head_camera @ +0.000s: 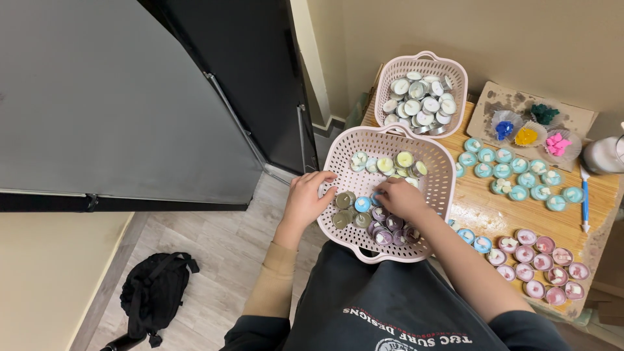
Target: Sorting various colored tealight candles from a table into a plastic basket.
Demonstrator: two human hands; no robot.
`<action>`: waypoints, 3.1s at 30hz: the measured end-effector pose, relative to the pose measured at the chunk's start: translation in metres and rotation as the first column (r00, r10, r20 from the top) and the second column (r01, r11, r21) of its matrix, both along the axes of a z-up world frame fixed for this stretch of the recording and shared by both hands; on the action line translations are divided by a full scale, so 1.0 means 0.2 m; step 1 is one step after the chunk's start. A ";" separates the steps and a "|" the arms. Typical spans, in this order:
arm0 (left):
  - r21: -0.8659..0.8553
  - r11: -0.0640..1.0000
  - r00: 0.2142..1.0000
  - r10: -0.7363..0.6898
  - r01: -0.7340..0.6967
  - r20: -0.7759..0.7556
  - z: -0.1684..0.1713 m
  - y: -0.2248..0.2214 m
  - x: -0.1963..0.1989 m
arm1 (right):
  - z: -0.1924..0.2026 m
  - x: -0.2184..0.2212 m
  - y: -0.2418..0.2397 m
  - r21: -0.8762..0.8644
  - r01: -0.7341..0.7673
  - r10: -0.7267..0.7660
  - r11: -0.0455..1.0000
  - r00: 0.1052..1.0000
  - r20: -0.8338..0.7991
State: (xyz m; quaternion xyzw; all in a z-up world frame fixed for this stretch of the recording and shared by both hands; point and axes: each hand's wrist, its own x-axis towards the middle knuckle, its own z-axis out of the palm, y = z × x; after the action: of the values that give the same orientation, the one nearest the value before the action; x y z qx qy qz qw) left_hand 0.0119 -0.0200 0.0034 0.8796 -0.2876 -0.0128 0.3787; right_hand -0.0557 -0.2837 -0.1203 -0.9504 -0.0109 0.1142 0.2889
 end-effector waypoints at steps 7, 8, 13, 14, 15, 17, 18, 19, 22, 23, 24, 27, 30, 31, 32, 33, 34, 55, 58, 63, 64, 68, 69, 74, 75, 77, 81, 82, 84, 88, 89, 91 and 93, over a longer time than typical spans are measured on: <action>-0.014 1.000 1.000 0.014 -0.013 0.010 -0.02 0.02 -0.01 | -0.06 0.03 0.03 -0.177 -0.005 0.013 0.984 0.999 0.046; -0.021 1.000 1.000 0.016 -0.017 -0.013 -0.02 0.03 -0.01 | -0.07 0.03 0.03 -0.178 0.001 0.002 0.984 1.000 0.018; -0.001 1.000 0.999 0.027 -0.027 -0.032 -0.01 0.03 -0.02 | 0.00 0.03 0.06 -0.108 -0.028 0.039 0.994 0.994 0.099; 0.003 1.000 0.999 0.021 -0.021 -0.031 -0.01 0.02 -0.02 | 0.03 0.04 0.07 -0.129 -0.059 0.066 0.990 0.996 0.056; 0.007 1.000 0.999 0.015 -0.015 -0.031 -0.02 0.02 -0.02 | 0.06 0.04 0.07 -0.148 -0.089 0.091 0.985 0.996 0.011; 0.003 1.000 0.999 0.011 -0.010 -0.037 -0.02 0.02 -0.02 | 0.02 0.03 0.06 -0.141 -0.078 0.079 0.987 0.997 0.006; -0.001 1.000 0.999 0.005 -0.005 -0.044 -0.03 0.01 -0.02 | 0.00 0.03 0.05 -0.134 -0.065 0.066 0.989 0.998 0.001; 0.000 1.000 0.999 0.005 -0.006 -0.044 -0.03 0.01 -0.01 | -0.03 0.03 0.05 -0.134 -0.066 0.067 0.989 0.998 0.002; 0.004 1.000 0.999 -0.003 0.003 -0.040 -0.04 0.00 -0.02 | -0.07 0.02 0.05 -0.095 -0.020 0.023 0.995 0.999 0.024; 0.001 1.000 0.999 -0.007 0.007 -0.047 -0.05 0.00 -0.02 | -0.06 0.02 0.05 -0.087 -0.007 0.009 0.996 1.000 0.020; -0.001 1.000 0.998 -0.011 0.011 -0.055 -0.06 -0.01 -0.02 | -0.05 0.02 0.05 -0.079 0.007 -0.006 0.997 1.000 0.015; 0.108 0.993 0.998 -0.051 0.054 -0.036 -0.15 -0.08 -0.02 | 0.00 0.02 0.04 -0.058 0.050 -0.052 0.997 0.998 -0.037; 0.276 0.945 0.978 -0.199 0.173 0.068 -0.33 -0.22 -0.04 | 0.05 0.00 -0.01 0.048 0.089 -0.092 0.995 0.995 0.048; 0.276 0.945 0.977 -0.203 0.177 0.069 -0.39 -0.27 -0.04 | 0.11 -0.02 -0.05 0.048 0.093 -0.096 0.994 0.994 0.049; 0.377 0.904 0.963 -0.253 0.203 0.088 -0.46 -0.32 -0.04 | 0.16 -0.03 -0.09 0.138 0.154 -0.168 0.978 0.981 0.098; 0.475 0.851 0.947 -0.305 0.223 0.103 -0.52 -0.37 -0.03 | 0.22 -0.05 -0.13 0.231 0.209 -0.245 0.950 0.959 0.140; 0.475 0.850 0.945 -0.311 0.228 0.103 -0.54 -0.38 -0.03 | 0.25 -0.11 -0.20 0.232 0.214 -0.251 0.949 0.958 0.141; 0.287 0.691 0.704 -0.706 0.664 0.070 -0.31 -1.26 -0.55 | -0.04 -1.10 -0.69 -0.385 0.384 -0.416 0.839 0.909 0.000; 0.533 0.534 0.663 -0.745 0.656 -0.070 -0.45 -1.40 -0.64 | -0.07 -1.08 -0.69 -0.368 0.401 -0.429 0.839 0.903 0.006; 0.674 0.499 0.684 -0.730 0.545 -0.013 -0.79 -1.53 -0.68 | -0.13 -1.08 -0.72 -0.430 0.361 -0.367 0.828 0.927 0.072; 0.675 0.499 0.684 -0.729 0.543 -0.012 -0.83 -1.54 -0.68 | -0.09 -1.06 -0.73 -0.429 0.361 -0.367 0.828 0.928 0.073; 0.682 0.446 0.677 -0.729 0.580 -0.100 -0.86 -1.58 -0.68 | -0.03 -1.07 -0.78 -0.378 0.452 -0.416 0.808 0.892 0.179; 0.683 0.422 0.674 -0.725 0.597 -0.141 -0.84 -1.58 -0.67 | -0.04 -1.09 -0.80 -0.298 0.511 -0.432 0.806 0.853 0.293; 0.706 0.347 0.668 -0.705 0.618 -0.239 -0.79 -1.64 -0.67 | 0.01 -1.17 -0.88 -0.152 0.620 -0.530 0.769 0.753 0.391; 0.712 0.327 0.668 -0.697 0.621 -0.263 -0.77 -1.64 -0.67 | 0.00 -1.19 -0.90 -0.099 0.640 -0.555 0.762 0.724 0.410; 0.711 0.328 0.667 -0.697 0.622 -0.262 -0.78 -1.65 -0.66 | 0.01 -1.22 -0.91 -0.093 0.656 -0.571 0.749 0.710 0.412; 0.688 0.330 0.665 -0.686 0.646 -0.295 -0.74 -1.66 -0.63 | 0.04 -1.27 -0.92 -0.099 0.700 -0.628 0.707 0.686 0.368; 0.688 0.329 0.664 -0.687 0.646 -0.295 -0.74 -1.67 -0.62 | 0.04 -1.27 -0.93 -0.099 0.702 -0.629 0.706 0.685 0.368; 0.667 0.374 0.667 -0.702 0.644 -0.251 -0.74 -1.66 -0.62 | 0.03 -1.29 -0.93 -0.039 0.696 -0.631 0.717 0.671 0.390; 0.663 0.361 0.653 -0.711 0.656 -0.260 -0.69 -1.68 -0.60 | 0.04 -1.29 -0.93 -0.074 0.706 -0.636 0.704 0.673 0.378; 0.678 0.335 0.647 -0.712 0.654 -0.272 -0.67 -1.68 -0.60 | 0.03 -1.29 -0.94 -0.067 0.706 -0.637 0.705 0.671 0.379; 0.693 0.308 0.641 -0.713 0.652 -0.285 -0.68 -1.69 -0.61 | 0.03 -1.29 -0.94 -0.060 0.706 -0.638 0.706 0.670 0.380; 0.708 0.328 0.637 -0.739 0.626 -0.221 -0.75 -1.69 -0.62 | 0.01 -1.29 -0.94 -0.053 0.698 -0.623 0.714 0.669 0.406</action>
State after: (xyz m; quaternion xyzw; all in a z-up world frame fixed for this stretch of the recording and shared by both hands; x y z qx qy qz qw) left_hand -0.1118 -0.3583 -0.1473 0.7453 -0.6247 -0.2225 -0.0695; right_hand -0.3146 -0.4710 -0.1174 -0.9171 0.2947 -0.1738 0.2045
